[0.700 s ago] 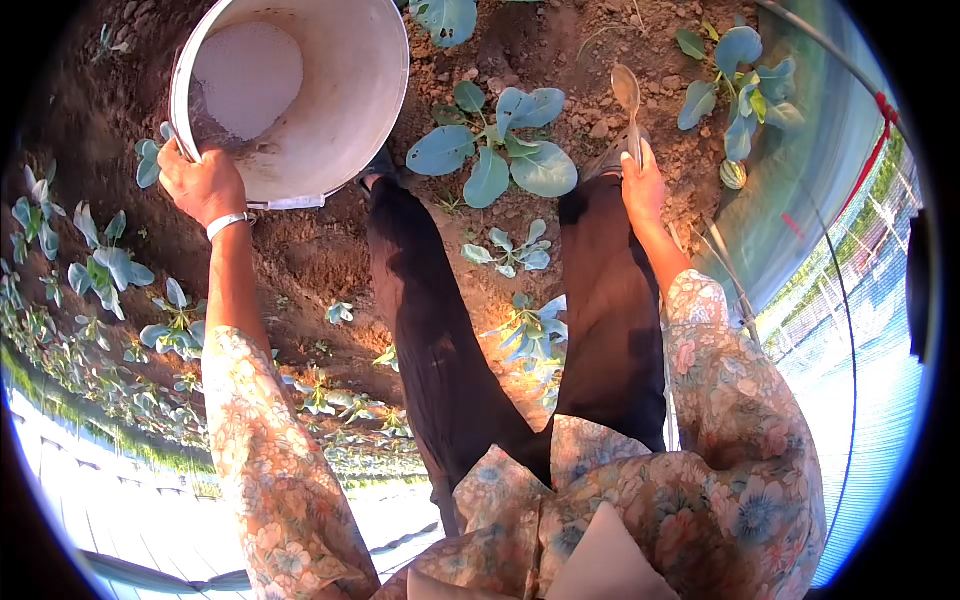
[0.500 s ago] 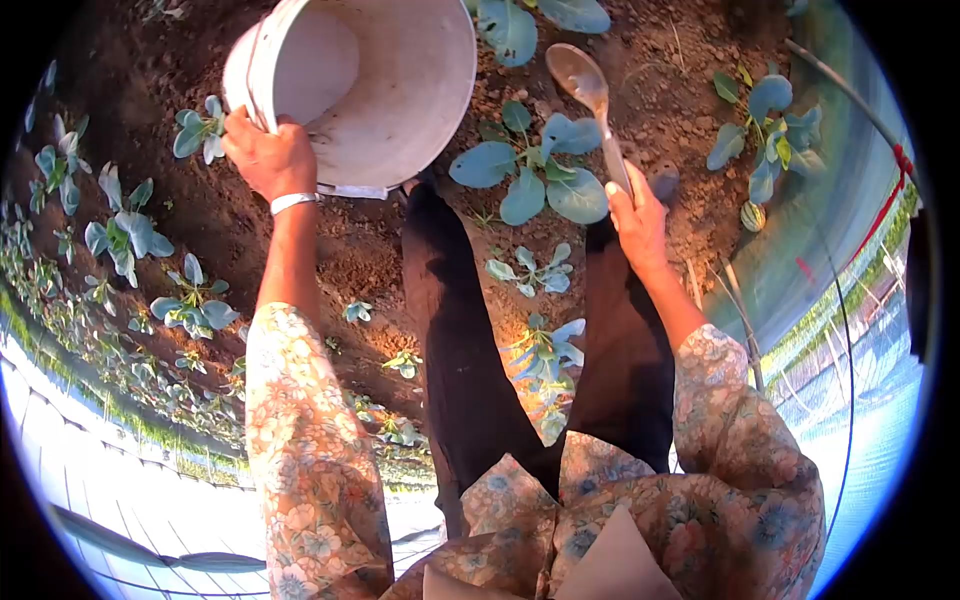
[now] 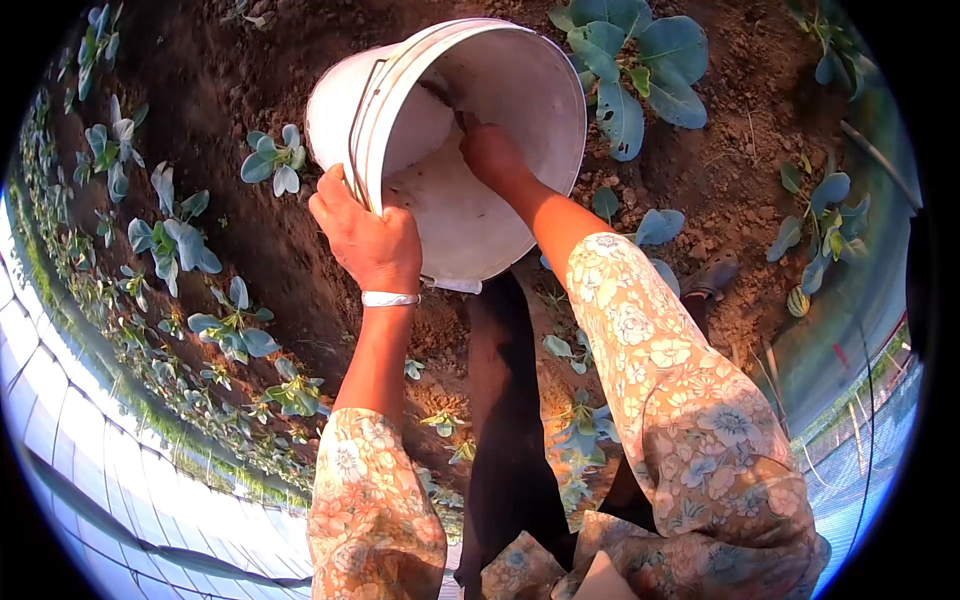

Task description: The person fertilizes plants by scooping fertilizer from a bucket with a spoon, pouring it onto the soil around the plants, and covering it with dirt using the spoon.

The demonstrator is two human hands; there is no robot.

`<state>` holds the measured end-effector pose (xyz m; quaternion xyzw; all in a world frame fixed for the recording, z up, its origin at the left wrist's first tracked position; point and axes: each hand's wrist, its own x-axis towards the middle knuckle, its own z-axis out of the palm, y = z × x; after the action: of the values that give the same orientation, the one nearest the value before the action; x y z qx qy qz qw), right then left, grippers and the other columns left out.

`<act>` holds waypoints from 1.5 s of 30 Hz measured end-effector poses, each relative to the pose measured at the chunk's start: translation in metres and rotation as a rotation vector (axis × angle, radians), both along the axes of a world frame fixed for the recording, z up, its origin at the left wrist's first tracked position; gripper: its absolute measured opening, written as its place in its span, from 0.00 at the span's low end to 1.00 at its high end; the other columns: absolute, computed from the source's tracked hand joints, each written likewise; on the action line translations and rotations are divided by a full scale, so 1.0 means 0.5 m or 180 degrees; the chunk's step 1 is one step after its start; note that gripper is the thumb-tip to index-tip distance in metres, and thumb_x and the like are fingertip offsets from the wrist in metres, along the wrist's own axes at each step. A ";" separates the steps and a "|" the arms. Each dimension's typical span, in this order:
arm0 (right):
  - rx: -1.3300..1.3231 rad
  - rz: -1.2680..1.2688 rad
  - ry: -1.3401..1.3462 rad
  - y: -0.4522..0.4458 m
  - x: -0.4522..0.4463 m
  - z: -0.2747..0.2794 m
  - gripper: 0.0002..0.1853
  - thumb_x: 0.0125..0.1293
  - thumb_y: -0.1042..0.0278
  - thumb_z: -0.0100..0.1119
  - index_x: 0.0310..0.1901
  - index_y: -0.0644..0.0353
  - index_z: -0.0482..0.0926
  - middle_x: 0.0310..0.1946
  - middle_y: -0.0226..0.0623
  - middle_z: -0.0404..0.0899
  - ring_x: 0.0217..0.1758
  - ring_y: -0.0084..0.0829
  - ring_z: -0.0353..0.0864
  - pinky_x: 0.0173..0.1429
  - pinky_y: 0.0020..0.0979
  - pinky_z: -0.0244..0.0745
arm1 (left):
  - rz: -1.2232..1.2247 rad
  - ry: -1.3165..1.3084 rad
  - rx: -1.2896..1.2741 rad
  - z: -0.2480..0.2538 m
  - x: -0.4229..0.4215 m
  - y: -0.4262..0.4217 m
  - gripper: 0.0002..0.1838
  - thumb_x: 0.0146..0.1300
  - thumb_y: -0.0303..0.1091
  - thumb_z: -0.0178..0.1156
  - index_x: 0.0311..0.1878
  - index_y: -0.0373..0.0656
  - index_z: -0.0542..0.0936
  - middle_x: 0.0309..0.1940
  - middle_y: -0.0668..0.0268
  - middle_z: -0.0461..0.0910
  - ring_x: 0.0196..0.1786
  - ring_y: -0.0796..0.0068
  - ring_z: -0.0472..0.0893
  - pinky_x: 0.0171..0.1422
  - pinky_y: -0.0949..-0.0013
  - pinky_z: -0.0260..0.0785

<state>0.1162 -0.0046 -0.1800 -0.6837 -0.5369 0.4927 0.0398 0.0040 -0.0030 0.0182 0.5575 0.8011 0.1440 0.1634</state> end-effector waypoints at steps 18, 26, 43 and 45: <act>-0.1803 -0.1435 0.2289 -0.081 0.233 0.195 0.24 0.58 0.66 0.58 0.58 0.58 0.73 0.22 0.29 0.74 0.16 0.15 0.63 0.17 0.19 0.59 | -0.0101 0.0425 0.0026 -0.021 -0.063 0.010 0.20 0.49 0.23 0.50 0.49 0.39 0.74 0.40 0.52 0.74 0.46 0.51 0.74 0.55 0.58 0.64; -0.1999 -0.1641 0.3413 -0.216 0.393 0.269 0.24 0.59 0.65 0.59 0.59 0.50 0.73 0.20 0.26 0.71 0.16 0.12 0.60 0.17 0.17 0.52 | -0.0073 0.0729 -0.0275 -0.020 -0.065 0.004 0.22 0.54 0.28 0.49 0.55 0.39 0.72 0.49 0.52 0.74 0.53 0.52 0.72 0.58 0.58 0.61; -0.1139 -0.4261 0.4105 -0.450 0.946 0.244 0.34 0.60 0.65 0.60 0.67 0.55 0.59 0.26 0.29 0.71 0.15 0.10 0.56 0.16 0.14 0.51 | -0.0188 0.0952 -0.0253 -0.032 0.005 -0.015 0.22 0.56 0.28 0.46 0.56 0.37 0.70 0.51 0.51 0.73 0.56 0.51 0.70 0.61 0.57 0.59; -0.0714 -0.4616 0.4012 -0.433 1.014 0.199 0.31 0.60 0.65 0.60 0.64 0.54 0.61 0.26 0.30 0.73 0.15 0.11 0.58 0.15 0.14 0.52 | -0.0144 0.1005 -0.0326 -0.033 0.013 -0.020 0.23 0.56 0.28 0.46 0.57 0.38 0.69 0.52 0.51 0.72 0.57 0.51 0.69 0.62 0.58 0.58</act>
<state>0.6234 -0.2210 -0.0806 -0.4589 0.1857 0.6731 0.5494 0.0103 -0.0128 0.0017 0.5819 0.8104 0.0099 0.0669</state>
